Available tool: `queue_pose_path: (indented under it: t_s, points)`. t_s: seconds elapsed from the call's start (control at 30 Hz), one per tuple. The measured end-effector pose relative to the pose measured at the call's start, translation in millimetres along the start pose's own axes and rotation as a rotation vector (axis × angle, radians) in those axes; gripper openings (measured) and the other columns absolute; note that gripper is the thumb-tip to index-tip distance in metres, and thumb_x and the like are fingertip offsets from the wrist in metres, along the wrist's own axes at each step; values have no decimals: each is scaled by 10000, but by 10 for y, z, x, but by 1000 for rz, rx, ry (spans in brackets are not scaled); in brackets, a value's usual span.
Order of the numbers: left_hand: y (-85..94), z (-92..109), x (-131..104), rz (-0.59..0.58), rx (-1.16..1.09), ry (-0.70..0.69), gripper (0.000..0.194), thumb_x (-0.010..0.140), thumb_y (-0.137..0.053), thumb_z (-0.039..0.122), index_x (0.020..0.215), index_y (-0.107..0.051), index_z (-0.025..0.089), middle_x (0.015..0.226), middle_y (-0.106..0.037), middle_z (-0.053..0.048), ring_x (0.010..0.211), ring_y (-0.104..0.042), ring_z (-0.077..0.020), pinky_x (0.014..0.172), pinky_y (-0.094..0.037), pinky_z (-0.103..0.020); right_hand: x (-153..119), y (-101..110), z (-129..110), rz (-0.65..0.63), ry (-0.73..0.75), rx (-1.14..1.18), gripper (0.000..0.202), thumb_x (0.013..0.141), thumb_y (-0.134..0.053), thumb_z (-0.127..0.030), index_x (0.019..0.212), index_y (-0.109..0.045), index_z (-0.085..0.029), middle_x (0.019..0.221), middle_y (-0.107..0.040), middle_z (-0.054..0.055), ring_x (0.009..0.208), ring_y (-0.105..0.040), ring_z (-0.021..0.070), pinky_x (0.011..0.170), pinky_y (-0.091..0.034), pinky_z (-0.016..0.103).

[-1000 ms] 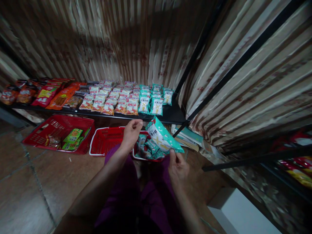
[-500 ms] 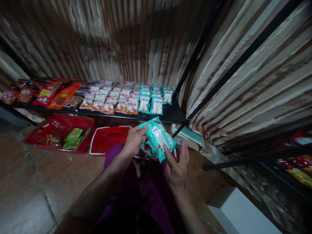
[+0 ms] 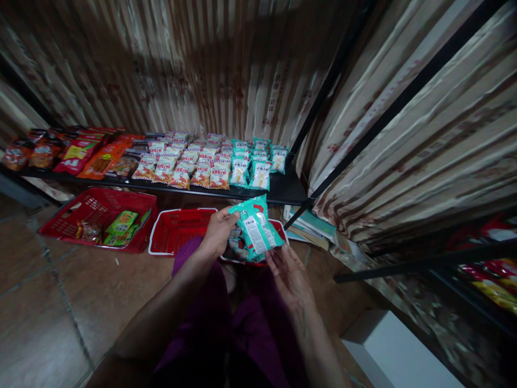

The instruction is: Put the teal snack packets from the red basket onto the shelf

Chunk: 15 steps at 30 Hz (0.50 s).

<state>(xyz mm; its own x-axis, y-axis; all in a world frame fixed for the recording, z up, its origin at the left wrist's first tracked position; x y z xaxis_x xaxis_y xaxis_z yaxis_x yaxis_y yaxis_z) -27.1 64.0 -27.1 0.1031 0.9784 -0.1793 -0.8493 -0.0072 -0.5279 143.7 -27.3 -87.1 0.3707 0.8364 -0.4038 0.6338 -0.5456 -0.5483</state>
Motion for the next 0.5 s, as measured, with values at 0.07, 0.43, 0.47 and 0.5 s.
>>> queue_pose_path:
  t_s: [0.07,0.43,0.47,0.5]
  points:
    - [32,-5,-2,6,2,4,308,549,-796,310,778,-681,140,707,-685,-20,655,-613,-130,698,-456,-260,3,31,30,32,-10,12,348,471,-890,-301,740,-689,-209,742,-698,-46,687,-638,85,704,-564,208]
    - [14,-63,44,3,-49,34,349,557,-804,419,723,-668,143,655,-656,-12,605,-593,-100,642,-458,-221,8,172,144,171,154,-50,380,461,-881,-307,776,-700,-193,745,-698,-27,583,-603,76,498,-493,157]
    - [9,-55,52,4,-41,30,350,564,-800,426,719,-668,142,648,-652,-14,603,-592,-100,644,-458,-222,2,168,138,173,162,-57,383,470,-877,-316,787,-700,-195,757,-699,-28,592,-602,74,508,-490,159]
    - [4,-45,59,7,-30,25,345,572,-794,427,714,-666,140,640,-647,-14,598,-589,-99,643,-457,-221,-6,164,135,176,168,-61,385,476,-873,-324,796,-698,-199,770,-699,-30,601,-601,73,519,-486,161]
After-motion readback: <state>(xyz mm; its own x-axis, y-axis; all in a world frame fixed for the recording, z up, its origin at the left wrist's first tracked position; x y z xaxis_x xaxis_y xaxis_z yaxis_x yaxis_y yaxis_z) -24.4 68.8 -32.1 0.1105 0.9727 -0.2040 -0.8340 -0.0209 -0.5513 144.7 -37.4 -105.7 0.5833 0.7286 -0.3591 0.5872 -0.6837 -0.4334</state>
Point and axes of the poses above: each hand's wrist, its own x-axis towards the middle knuckle, its own y-axis out of the back of the hand, z = x × y, the point moved 7 cm from there along x, towards the middle knuckle
